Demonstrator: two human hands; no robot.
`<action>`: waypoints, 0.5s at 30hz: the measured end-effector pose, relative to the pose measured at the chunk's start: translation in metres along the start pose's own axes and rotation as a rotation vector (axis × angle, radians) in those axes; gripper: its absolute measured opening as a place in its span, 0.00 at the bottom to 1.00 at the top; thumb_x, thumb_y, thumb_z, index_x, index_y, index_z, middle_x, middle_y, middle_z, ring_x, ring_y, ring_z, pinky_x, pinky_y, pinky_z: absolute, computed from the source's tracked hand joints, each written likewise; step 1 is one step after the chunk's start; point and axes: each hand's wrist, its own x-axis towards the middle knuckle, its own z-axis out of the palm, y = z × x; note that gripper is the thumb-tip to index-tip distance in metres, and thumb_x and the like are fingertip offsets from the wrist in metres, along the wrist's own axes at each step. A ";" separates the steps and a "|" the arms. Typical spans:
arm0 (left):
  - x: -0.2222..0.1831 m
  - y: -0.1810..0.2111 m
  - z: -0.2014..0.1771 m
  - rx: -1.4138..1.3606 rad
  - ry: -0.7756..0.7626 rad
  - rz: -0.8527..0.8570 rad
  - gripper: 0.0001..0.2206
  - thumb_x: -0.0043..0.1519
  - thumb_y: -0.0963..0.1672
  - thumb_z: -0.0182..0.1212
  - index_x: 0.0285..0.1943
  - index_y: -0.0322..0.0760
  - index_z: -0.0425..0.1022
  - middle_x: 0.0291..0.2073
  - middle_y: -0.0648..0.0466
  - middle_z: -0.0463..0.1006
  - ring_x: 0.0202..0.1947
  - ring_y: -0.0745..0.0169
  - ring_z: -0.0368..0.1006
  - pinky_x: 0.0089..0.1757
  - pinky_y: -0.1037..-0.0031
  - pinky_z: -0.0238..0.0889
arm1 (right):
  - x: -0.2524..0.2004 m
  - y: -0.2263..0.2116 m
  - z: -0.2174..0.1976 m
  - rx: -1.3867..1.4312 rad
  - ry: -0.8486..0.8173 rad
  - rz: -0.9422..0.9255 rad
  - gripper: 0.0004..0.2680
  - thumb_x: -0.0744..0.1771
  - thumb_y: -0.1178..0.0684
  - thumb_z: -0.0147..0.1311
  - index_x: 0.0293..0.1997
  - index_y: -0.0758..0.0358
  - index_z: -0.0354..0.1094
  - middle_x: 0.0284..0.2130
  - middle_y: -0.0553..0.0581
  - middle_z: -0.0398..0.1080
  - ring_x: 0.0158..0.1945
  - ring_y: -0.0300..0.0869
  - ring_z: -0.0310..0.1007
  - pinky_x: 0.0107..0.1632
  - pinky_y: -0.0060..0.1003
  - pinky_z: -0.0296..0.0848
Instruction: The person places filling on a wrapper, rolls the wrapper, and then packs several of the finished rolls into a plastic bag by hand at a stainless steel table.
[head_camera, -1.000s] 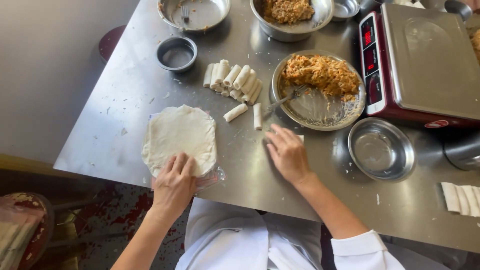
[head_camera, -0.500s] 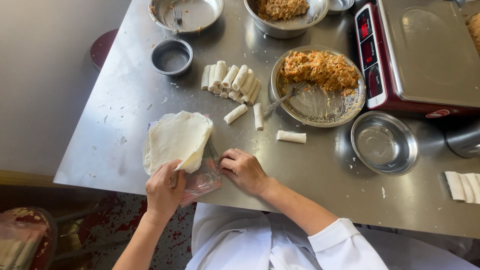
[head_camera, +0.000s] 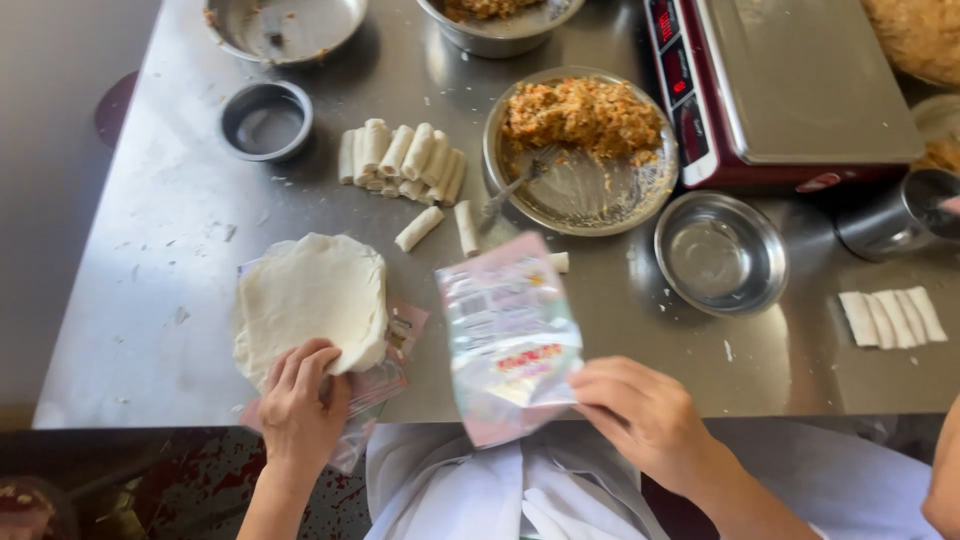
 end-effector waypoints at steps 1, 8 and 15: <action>0.002 0.003 -0.003 -0.009 -0.009 0.009 0.08 0.59 0.37 0.60 0.46 0.33 0.77 0.48 0.49 0.80 0.51 0.45 0.75 0.52 0.59 0.70 | -0.019 0.002 0.000 -0.006 0.006 0.013 0.02 0.66 0.60 0.57 0.39 0.64 0.70 0.41 0.56 0.77 0.44 0.46 0.79 0.50 0.39 0.77; 0.046 0.025 0.008 0.118 -0.337 -0.131 0.19 0.59 0.53 0.65 0.55 0.45 0.78 0.59 0.53 0.76 0.58 0.45 0.71 0.50 0.54 0.68 | -0.105 0.020 0.024 -0.124 0.085 0.436 0.11 0.62 0.43 0.65 0.41 0.55 0.78 0.42 0.49 0.80 0.38 0.35 0.80 0.45 0.28 0.78; 0.144 0.076 0.128 -0.114 -0.220 -0.169 0.12 0.60 0.51 0.65 0.40 0.43 0.71 0.37 0.49 0.77 0.43 0.38 0.77 0.44 0.51 0.70 | -0.004 0.095 0.054 -0.388 0.235 0.082 0.07 0.68 0.56 0.58 0.49 0.60 0.77 0.47 0.58 0.77 0.52 0.51 0.77 0.53 0.46 0.75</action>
